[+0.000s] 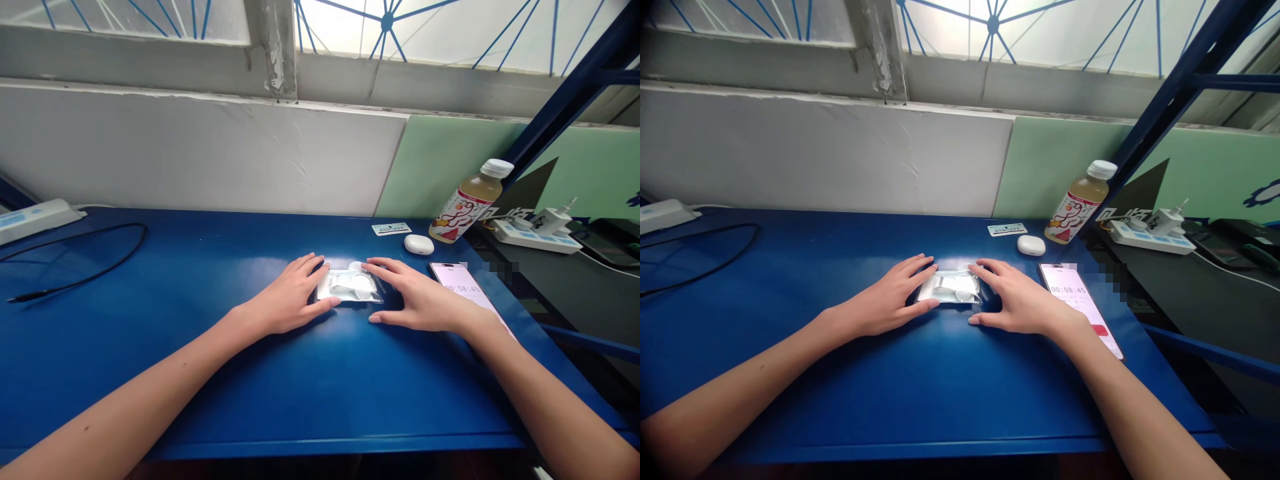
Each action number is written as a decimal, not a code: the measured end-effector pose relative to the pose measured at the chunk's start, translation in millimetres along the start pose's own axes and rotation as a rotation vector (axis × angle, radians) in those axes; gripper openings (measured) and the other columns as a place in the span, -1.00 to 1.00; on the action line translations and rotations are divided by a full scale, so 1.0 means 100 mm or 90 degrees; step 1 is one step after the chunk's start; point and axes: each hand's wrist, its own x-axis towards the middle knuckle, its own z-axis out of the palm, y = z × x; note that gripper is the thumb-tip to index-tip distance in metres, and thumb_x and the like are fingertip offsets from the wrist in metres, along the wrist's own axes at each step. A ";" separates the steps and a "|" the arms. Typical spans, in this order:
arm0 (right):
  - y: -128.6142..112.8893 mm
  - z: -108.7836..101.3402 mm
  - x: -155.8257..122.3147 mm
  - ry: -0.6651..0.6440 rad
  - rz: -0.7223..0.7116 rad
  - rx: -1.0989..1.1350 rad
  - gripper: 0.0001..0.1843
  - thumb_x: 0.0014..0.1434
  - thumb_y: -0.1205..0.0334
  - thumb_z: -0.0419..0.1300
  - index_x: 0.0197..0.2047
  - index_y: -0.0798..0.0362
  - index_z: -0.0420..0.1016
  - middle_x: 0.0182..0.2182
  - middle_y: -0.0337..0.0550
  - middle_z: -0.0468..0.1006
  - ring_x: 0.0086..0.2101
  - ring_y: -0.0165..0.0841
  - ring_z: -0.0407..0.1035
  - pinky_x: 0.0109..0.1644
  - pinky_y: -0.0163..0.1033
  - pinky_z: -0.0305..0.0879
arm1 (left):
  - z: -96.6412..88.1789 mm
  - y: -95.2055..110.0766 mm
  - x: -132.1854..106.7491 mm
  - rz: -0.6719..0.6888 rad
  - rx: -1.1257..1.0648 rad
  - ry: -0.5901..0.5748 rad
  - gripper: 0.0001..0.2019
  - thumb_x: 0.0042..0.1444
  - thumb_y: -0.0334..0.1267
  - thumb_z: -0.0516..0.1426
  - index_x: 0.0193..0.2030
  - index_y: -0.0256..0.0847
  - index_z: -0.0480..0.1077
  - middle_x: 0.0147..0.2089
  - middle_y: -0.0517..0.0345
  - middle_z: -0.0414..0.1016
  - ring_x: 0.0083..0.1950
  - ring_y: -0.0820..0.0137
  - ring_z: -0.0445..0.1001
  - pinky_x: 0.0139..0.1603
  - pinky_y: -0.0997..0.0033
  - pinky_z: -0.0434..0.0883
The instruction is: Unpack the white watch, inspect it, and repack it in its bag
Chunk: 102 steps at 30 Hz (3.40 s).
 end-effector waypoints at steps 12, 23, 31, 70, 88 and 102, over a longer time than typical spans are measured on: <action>-0.15 -0.01 0.07 0.262 -0.006 0.190 -0.76 0.31 0.12 0.16 -0.03 -0.01 0.56 -0.16 -0.08 0.65 -0.19 -0.22 0.54 -0.12 -0.13 0.50 | -0.08 0.06 0.00 0.039 -0.109 0.153 -0.46 0.34 0.07 0.02 0.30 -0.25 0.26 0.32 -0.12 0.33 0.34 0.10 0.27 0.32 0.07 0.24; -0.14 0.12 0.13 0.159 0.133 0.346 -0.65 0.29 -0.04 0.13 -0.05 0.04 0.49 -0.42 -0.17 0.60 -0.44 -0.28 0.47 -0.36 -0.18 0.43 | -0.06 0.04 0.01 0.087 -0.134 0.140 -0.38 0.12 -0.03 0.27 0.28 -0.19 0.28 0.28 -0.10 0.35 0.27 0.09 0.35 0.24 0.11 0.34; -0.08 0.12 0.10 0.159 0.017 0.040 -0.60 0.39 0.09 -0.05 0.12 0.01 0.48 0.11 0.04 0.49 0.07 -0.08 0.40 0.14 0.09 0.37 | -0.02 0.01 0.00 0.047 -0.069 0.077 -0.30 0.18 0.10 0.18 0.38 -0.18 0.21 0.38 -0.18 0.21 0.38 -0.04 0.17 0.31 -0.05 0.26; 0.01 0.04 0.03 -0.058 0.050 0.024 -0.11 0.17 -0.32 0.13 0.40 0.04 0.18 0.40 0.08 0.12 0.37 0.08 -0.05 0.36 0.23 0.07 | -0.18 -0.12 -0.04 0.003 -0.037 -0.048 -0.08 0.10 0.39 0.08 0.44 -0.19 0.10 0.50 -0.18 -0.04 0.48 -0.09 -0.02 0.37 -0.08 0.15; -0.01 -0.01 0.02 -0.084 0.050 -0.009 0.07 0.12 -0.40 0.12 0.44 0.22 0.06 0.41 0.14 0.07 0.38 0.05 -0.06 0.40 0.16 0.04 | -0.17 -0.13 -0.02 -0.014 -0.019 -0.071 0.00 0.06 0.44 0.06 0.45 -0.25 0.07 0.52 -0.14 -0.10 0.51 -0.05 -0.10 0.42 -0.02 0.07; 0.02 -0.01 0.00 -0.075 0.044 0.005 0.05 0.12 -0.36 0.16 0.44 0.20 0.07 0.41 0.15 0.07 0.37 0.06 -0.04 0.39 0.18 0.03 | -0.19 -0.13 -0.03 -0.008 -0.031 -0.064 0.01 0.03 0.43 0.10 0.45 -0.26 0.07 0.51 -0.18 -0.09 0.50 -0.06 -0.08 0.41 -0.03 0.09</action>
